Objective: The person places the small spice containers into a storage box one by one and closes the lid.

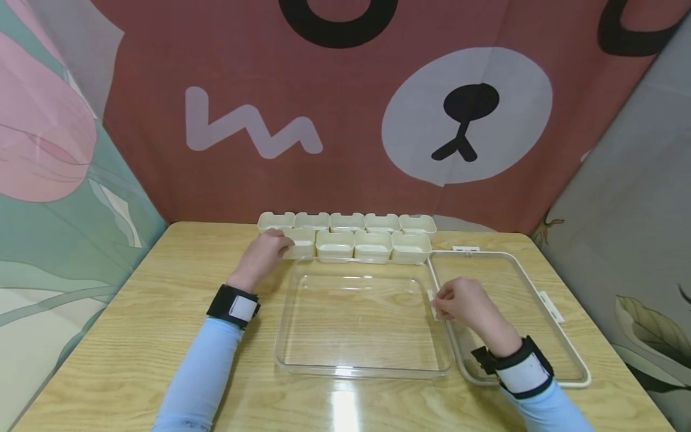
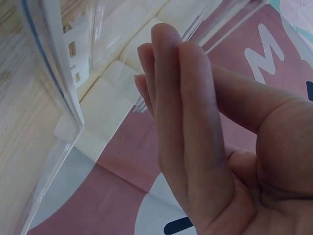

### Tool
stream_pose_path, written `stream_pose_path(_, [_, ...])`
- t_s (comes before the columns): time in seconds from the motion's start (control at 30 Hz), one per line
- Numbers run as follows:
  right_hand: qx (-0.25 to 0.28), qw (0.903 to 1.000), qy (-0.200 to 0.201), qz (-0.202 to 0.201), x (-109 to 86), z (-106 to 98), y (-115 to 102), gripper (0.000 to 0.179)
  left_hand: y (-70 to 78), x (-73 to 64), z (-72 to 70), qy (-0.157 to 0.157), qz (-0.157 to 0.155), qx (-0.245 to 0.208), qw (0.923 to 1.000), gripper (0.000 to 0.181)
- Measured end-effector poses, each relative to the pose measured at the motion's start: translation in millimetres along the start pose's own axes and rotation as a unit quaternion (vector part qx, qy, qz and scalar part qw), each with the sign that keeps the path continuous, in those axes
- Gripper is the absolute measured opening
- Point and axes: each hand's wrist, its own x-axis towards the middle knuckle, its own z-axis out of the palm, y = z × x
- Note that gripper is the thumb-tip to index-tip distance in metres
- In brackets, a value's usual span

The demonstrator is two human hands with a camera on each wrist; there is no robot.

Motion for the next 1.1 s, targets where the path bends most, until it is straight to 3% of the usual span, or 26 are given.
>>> stream_pose_path(0.17, [-0.004,1.0,-0.001,0.002,-0.1,2.2,-0.3,0.014,6.6,-1.9,-13.0,0.024,0.014,0.025,0.9993,0.01])
stream_pose_path(0.37, [-0.004,1.0,0.002,-0.005,-1.0,2.2,-0.3,0.013,17.7,-4.1,-29.6,0.03,0.02,0.034,0.9988,0.011])
stream_pose_path(0.63, [-0.02,0.9997,0.004,-0.012,-0.9,0.3,-0.1,0.014,29.2,-8.3,-42.7,0.055,0.054,0.057,0.9954,0.011])
stream_pose_path(1.1, [-0.012,0.9999,0.0,-0.008,-0.6,-0.8,-1.4,0.013,56.2,-14.0,-63.4,0.061,0.106,0.107,0.9868,0.012])
